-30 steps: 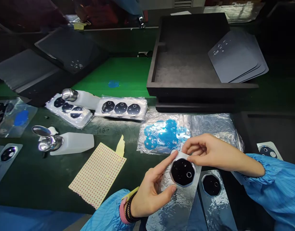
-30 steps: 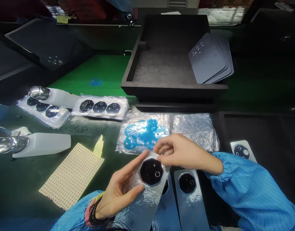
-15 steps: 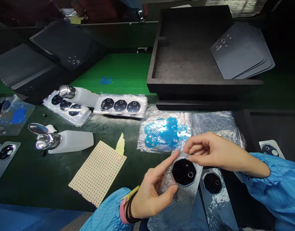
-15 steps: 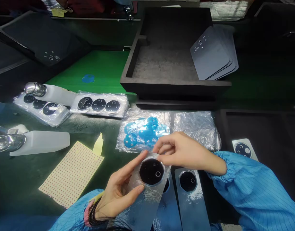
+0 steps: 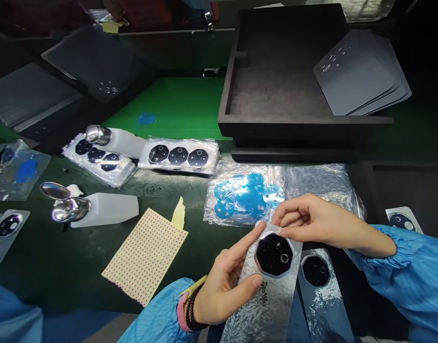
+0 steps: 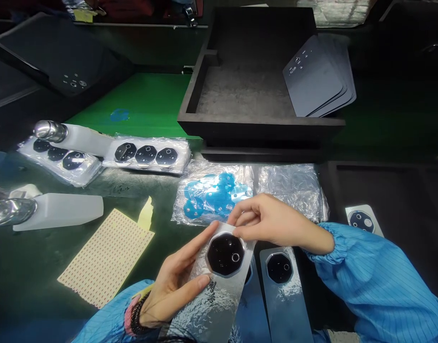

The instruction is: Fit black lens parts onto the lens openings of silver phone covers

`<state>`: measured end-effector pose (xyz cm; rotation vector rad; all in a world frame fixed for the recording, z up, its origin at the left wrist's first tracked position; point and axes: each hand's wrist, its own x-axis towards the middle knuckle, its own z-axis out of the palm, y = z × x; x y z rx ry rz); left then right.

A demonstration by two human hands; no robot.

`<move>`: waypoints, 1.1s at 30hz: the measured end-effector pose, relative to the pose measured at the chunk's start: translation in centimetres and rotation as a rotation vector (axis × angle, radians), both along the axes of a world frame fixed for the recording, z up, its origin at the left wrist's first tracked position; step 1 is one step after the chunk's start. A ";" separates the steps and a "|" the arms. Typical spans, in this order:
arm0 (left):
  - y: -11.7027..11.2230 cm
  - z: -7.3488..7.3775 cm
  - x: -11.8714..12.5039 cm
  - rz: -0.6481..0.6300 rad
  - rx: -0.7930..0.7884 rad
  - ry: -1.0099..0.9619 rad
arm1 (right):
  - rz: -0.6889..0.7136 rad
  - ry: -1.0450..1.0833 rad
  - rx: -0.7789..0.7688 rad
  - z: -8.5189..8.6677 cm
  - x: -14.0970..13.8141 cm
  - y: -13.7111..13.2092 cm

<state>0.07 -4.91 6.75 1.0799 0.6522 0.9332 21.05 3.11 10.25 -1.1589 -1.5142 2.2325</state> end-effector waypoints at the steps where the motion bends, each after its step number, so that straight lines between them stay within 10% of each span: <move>1: -0.1 -0.2 0.0 0.010 0.012 0.009 | -0.001 0.006 -0.008 0.0 0.0 0.0; 33: 0.2 0.5 -0.5 -0.039 0.125 0.158 | -0.016 0.041 0.066 0.3 -0.1 -0.3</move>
